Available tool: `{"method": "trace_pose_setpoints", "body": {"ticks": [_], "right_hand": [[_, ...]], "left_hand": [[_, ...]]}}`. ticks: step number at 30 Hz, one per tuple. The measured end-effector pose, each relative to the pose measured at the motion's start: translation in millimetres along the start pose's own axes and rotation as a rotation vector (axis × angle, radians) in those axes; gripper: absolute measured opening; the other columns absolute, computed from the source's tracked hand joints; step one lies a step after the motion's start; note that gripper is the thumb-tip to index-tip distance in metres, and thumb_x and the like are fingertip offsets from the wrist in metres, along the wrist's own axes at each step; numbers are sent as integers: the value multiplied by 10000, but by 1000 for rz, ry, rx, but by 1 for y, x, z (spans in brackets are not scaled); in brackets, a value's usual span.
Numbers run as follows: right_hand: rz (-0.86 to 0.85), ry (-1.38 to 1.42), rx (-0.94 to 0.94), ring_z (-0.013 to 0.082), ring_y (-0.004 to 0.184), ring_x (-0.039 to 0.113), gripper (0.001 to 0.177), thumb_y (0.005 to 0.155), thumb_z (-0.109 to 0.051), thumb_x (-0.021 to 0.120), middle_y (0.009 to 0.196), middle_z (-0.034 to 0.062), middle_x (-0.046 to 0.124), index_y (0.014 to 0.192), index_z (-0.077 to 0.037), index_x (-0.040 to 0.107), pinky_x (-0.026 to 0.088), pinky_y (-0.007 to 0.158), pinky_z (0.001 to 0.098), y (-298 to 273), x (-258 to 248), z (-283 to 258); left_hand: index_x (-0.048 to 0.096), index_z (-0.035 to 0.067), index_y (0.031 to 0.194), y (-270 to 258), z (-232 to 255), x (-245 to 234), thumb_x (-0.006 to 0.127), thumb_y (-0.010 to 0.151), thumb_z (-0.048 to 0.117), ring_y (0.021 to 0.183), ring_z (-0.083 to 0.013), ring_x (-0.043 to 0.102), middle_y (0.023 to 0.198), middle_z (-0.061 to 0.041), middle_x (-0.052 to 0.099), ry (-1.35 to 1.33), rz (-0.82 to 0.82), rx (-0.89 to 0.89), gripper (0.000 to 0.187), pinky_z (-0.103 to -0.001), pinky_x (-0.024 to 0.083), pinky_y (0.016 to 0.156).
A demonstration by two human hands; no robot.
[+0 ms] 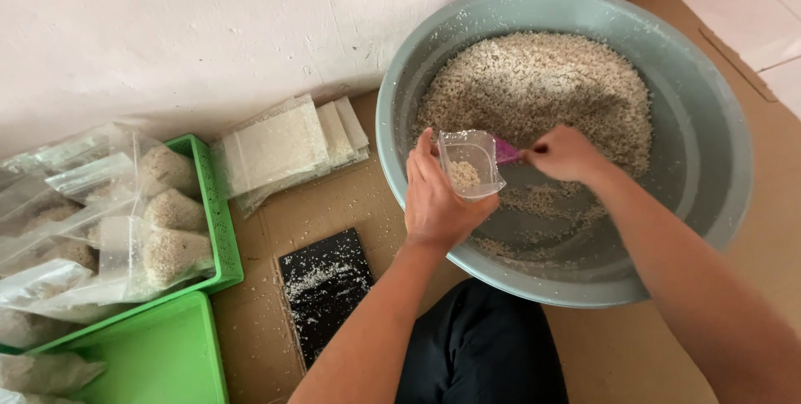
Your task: Packaging white grains into small plastic bags by scooping from a large basin, weighing on a digital scale, and organizing into a crate.
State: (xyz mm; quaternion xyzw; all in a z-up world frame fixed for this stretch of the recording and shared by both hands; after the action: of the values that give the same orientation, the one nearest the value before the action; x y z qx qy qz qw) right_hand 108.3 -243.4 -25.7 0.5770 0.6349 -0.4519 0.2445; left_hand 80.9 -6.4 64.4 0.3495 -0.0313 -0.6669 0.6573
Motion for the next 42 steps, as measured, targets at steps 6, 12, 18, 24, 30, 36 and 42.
{"method": "trace_pose_setpoints", "body": {"ticks": [6, 12, 18, 24, 30, 36, 42], "right_hand": [[110, -26, 16, 137, 360, 392, 350, 995, -307, 539, 443, 52, 517, 731, -91, 620, 320, 391, 265, -61, -67, -8], [267, -15, 89, 149, 429, 434, 379, 980, -347, 625, 483, 71, 585, 812, -49, 787, 278, 457, 297, -137, -124, -61], [237, -139, -21, 108, 332, 410, 295, 962, -290, 591, 442, 27, 636, 871, -103, 800, 248, 350, 246, -161, -110, -114], [368, -564, -95, 200, 424, 540, 370, 981, -329, 535, 516, 39, 588, 712, -154, 719, 449, 406, 375, -171, -95, -136], [589, -823, -247, 163, 623, 601, 403, 1015, -272, 577, 515, -18, 555, 633, -164, 645, 403, 329, 366, -190, -91, -171], [510, -378, -124, 185, 456, 493, 307, 995, -302, 551, 535, 19, 589, 790, -128, 697, 345, 466, 355, -193, -115, -122], [791, -106, -70, 141, 537, 526, 259, 1034, -280, 616, 634, 6, 639, 981, -89, 783, 375, 522, 300, -185, -72, -9]], "left_hand": [[230, -61, 1435, 1, 0, 6, 869, 560, 352, 1111, -342, 531, 1218, -193, 461, 70, -68, 6, 1160, -426, 541, 905], [101, -26, 1490, 2, -9, 18, 884, 600, 374, 1264, -324, 461, 1395, -205, 415, 66, -264, -153, 1252, -405, 499, 976], [5, -41, 1510, 1, -13, 26, 878, 625, 456, 1360, -347, 374, 1471, -226, 346, 152, -331, -150, 1339, -405, 371, 1119], [1, -33, 1506, 1, -13, 29, 908, 596, 480, 1387, -339, 356, 1453, -216, 357, 164, -331, -139, 1384, -411, 341, 1152], [0, -45, 1504, 2, -14, 33, 898, 602, 514, 1344, -329, 408, 1407, -208, 395, 187, -360, -142, 1390, -414, 389, 1128], [58, -52, 1501, 3, -12, 26, 880, 615, 435, 1350, -344, 386, 1396, -211, 401, 115, -301, -142, 1302, -421, 363, 1134], [99, -126, 1475, 7, -5, 6, 896, 618, 326, 1210, -379, 526, 1393, -309, 401, -112, -84, -20, 1254, -438, 535, 985]]}}
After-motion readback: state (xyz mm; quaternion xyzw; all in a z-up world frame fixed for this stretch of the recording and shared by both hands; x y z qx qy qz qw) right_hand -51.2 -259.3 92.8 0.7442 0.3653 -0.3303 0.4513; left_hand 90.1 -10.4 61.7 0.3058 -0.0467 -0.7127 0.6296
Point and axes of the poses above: each hand's wrist, its own y-axis towards the middle knuckle, its own x-axis out of the palm, z = x × y, the point moved 10 cm from there along y, towards the middle knuckle
